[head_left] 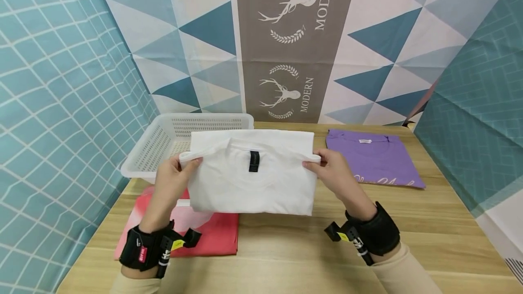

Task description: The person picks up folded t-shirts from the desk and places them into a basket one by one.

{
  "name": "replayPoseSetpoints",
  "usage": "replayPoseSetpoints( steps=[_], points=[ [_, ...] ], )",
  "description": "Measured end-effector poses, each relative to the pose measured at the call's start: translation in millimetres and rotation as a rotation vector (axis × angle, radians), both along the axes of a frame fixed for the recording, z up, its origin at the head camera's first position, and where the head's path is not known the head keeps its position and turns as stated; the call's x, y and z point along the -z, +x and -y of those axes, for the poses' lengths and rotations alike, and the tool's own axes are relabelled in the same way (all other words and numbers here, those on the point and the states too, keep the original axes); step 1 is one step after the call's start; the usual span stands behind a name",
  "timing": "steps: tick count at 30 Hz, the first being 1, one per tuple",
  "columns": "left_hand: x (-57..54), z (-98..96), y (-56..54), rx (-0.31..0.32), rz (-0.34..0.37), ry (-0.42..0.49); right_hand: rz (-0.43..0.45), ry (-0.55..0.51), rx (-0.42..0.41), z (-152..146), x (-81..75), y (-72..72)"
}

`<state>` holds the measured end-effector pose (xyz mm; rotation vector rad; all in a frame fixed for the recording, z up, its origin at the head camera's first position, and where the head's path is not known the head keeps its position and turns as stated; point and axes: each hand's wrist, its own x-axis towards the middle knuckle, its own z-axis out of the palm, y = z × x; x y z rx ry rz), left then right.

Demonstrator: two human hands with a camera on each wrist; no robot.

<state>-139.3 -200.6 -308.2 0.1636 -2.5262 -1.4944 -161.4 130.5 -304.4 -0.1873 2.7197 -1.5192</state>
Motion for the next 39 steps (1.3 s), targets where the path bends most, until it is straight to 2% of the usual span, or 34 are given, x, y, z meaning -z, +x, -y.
replayPoseSetpoints(
  steps=[6,11,16,21,27,35,39],
  points=[
    [-11.0,20.4,-3.7,-0.082,0.010,-0.064,-0.062,0.013,-0.005,25.1,-6.0,-12.1],
    [-19.2,34.9,-8.3,-0.177,-0.033,-0.102,-0.102,0.040,0.015,45.0,-10.6,-20.8],
    [-26.2,47.6,-12.9,-0.190,-0.073,-0.103,-0.120,0.022,0.018,61.0,-15.6,-26.0],
    [-35.1,58.6,-18.8,-0.240,-0.132,-0.111,-0.183,0.017,0.015,75.0,-21.8,-32.8],
    [-42.9,69.8,-26.8,-0.301,-0.136,-0.102,-0.244,0.020,0.027,91.5,-28.6,-44.4],
    [-48.0,83.7,-40.0,-0.368,-0.195,-0.107,-0.247,0.006,0.048,112.5,-33.8,-57.2],
    [-49.9,95.1,-45.8,-0.405,-0.192,-0.077,-0.250,-0.008,0.059,126.8,-35.9,-63.3]
  ],
)
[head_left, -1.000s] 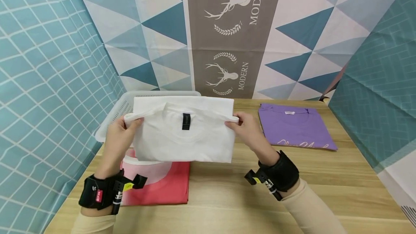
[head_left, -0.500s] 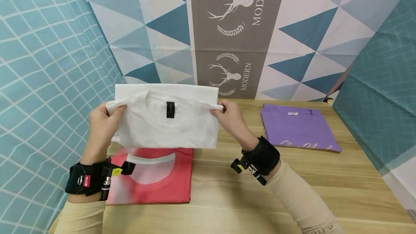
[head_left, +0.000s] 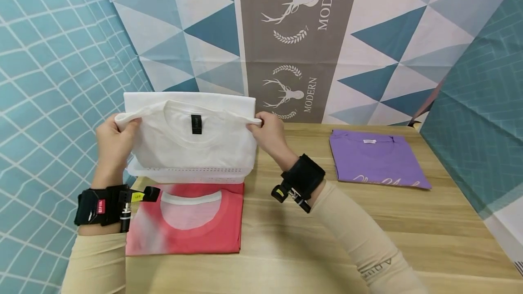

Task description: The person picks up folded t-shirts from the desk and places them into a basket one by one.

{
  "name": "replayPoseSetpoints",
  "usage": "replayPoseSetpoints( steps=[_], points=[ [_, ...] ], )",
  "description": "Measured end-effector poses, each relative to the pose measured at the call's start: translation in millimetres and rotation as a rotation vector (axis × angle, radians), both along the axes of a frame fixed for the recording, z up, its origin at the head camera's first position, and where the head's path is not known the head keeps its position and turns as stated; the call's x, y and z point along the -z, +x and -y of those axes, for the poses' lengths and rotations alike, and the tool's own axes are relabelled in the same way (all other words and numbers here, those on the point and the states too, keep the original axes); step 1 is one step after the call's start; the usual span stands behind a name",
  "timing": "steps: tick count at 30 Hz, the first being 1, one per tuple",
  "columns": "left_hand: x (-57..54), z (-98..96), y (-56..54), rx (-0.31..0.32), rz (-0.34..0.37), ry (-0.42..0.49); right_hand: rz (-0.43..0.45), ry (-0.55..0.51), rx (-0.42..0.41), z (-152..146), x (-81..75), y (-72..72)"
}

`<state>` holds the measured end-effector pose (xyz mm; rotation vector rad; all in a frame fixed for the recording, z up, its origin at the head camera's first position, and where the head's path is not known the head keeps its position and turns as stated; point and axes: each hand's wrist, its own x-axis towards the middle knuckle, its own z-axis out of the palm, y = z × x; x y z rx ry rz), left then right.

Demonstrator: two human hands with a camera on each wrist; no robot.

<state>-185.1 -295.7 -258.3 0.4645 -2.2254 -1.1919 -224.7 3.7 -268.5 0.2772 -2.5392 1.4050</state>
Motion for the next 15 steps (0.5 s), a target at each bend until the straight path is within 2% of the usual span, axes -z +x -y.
replayPoseSetpoints(
  steps=[3,8,15],
  points=[
    [1.3,9.4,-3.3,-0.008,0.008,0.033,0.003,-0.010,0.001,11.0,0.5,-5.0],
    [10.3,17.8,-8.2,-0.015,0.008,0.057,0.012,-0.018,0.006,23.8,8.1,-13.6],
    [28.6,25.6,-13.2,-0.038,0.002,0.003,-0.003,-0.047,-0.009,34.8,31.1,-22.0]
  ],
)
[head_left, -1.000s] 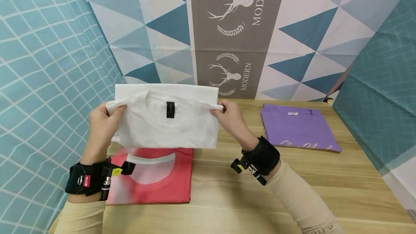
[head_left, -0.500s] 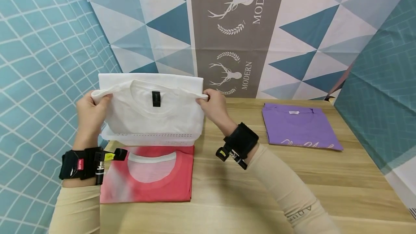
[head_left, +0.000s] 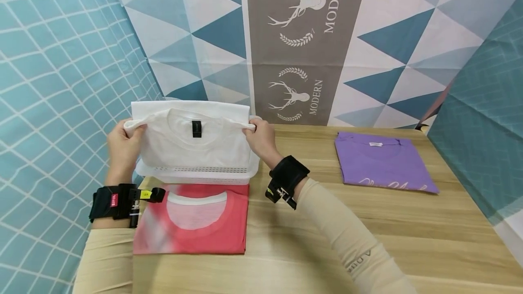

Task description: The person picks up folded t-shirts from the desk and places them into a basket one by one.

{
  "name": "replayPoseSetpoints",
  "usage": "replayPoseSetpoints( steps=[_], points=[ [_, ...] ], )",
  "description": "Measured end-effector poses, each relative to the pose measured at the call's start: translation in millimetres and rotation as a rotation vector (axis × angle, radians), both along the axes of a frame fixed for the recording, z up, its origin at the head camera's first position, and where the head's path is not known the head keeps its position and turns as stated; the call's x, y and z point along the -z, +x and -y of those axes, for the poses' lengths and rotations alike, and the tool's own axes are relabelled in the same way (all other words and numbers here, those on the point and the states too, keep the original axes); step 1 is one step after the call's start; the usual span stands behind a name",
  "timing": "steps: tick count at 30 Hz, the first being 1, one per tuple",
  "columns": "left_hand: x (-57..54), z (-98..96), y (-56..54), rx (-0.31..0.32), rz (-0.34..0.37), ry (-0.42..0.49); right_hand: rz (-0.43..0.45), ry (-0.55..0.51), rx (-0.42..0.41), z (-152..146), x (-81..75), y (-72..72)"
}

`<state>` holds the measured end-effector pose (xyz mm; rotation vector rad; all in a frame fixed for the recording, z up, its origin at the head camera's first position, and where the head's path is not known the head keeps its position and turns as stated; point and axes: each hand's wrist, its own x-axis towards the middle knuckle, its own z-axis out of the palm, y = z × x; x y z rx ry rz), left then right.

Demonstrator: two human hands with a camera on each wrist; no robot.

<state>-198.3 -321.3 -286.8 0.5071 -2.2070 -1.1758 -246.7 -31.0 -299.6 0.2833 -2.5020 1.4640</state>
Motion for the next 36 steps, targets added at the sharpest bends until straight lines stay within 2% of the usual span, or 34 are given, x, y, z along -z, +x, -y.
replayPoseSetpoints(
  steps=[4,8,15,20,26,33,36],
  points=[
    [14.7,3.1,-6.7,0.033,0.005,-0.039,0.019,-0.015,0.011,2.3,16.9,-3.8],
    [29.8,6.8,-11.7,0.067,0.036,-0.047,0.077,-0.024,0.012,4.9,31.3,-6.4],
    [53.2,13.5,-12.8,0.108,0.089,-0.045,0.148,-0.036,0.006,11.0,51.7,-9.4],
    [61.5,18.9,-9.1,0.111,0.134,-0.033,0.188,-0.023,0.006,19.5,66.4,-9.4],
    [69.7,24.7,-8.8,0.120,0.211,-0.028,0.168,0.026,0.008,28.2,72.2,-11.6],
    [79.7,27.6,-14.1,0.146,0.237,-0.074,0.128,0.108,0.034,31.9,76.5,-12.8],
    [83.5,29.1,-15.1,0.173,0.241,-0.063,0.104,0.140,0.042,34.3,78.6,-12.5]
  ],
)
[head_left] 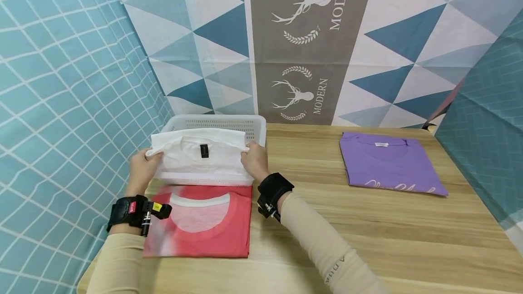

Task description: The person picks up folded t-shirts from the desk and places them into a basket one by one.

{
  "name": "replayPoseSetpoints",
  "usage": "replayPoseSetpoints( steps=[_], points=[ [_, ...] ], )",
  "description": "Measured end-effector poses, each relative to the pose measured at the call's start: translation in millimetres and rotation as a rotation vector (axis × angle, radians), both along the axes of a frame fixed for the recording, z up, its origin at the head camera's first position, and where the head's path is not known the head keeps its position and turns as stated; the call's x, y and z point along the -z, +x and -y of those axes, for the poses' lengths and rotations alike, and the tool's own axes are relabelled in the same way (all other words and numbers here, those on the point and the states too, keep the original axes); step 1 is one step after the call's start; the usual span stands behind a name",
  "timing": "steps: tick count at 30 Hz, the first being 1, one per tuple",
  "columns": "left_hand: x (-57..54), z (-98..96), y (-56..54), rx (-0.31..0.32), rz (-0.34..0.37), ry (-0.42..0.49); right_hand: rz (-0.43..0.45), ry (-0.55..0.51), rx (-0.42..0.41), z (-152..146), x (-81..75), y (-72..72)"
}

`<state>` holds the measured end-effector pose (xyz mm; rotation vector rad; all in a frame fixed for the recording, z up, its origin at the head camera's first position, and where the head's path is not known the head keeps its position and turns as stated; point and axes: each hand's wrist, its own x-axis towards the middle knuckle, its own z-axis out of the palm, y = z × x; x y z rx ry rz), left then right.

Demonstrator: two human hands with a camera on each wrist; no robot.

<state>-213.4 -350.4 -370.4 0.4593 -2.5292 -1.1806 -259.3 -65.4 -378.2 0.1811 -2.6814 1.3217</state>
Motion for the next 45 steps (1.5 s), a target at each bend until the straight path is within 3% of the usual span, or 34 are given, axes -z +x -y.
replayPoseSetpoints(
  steps=[4,13,19,27,39,45],
  points=[
    [6.4,-1.2,-3.4,0.006,-0.010,-0.012,0.003,0.042,0.011,4.2,2.8,0.1],
    [15.8,-18.5,-16.3,-0.079,-0.070,-0.136,0.011,0.183,0.015,11.3,7.9,-1.0],
    [18.1,-21.6,-18.6,-0.101,-0.120,-0.179,-0.014,0.229,0.014,13.7,11.0,-3.5],
    [19.5,-24.6,-18.0,-0.087,-0.107,-0.194,-0.002,0.152,0.000,11.8,11.2,-2.7],
    [20.8,-25.5,-19.8,-0.099,-0.154,-0.227,-0.014,0.094,-0.035,7.2,10.3,-3.6],
    [23.2,-23.4,-19.0,-0.091,-0.163,-0.233,-0.046,-0.042,-0.086,5.3,12.3,-2.2]
  ],
)
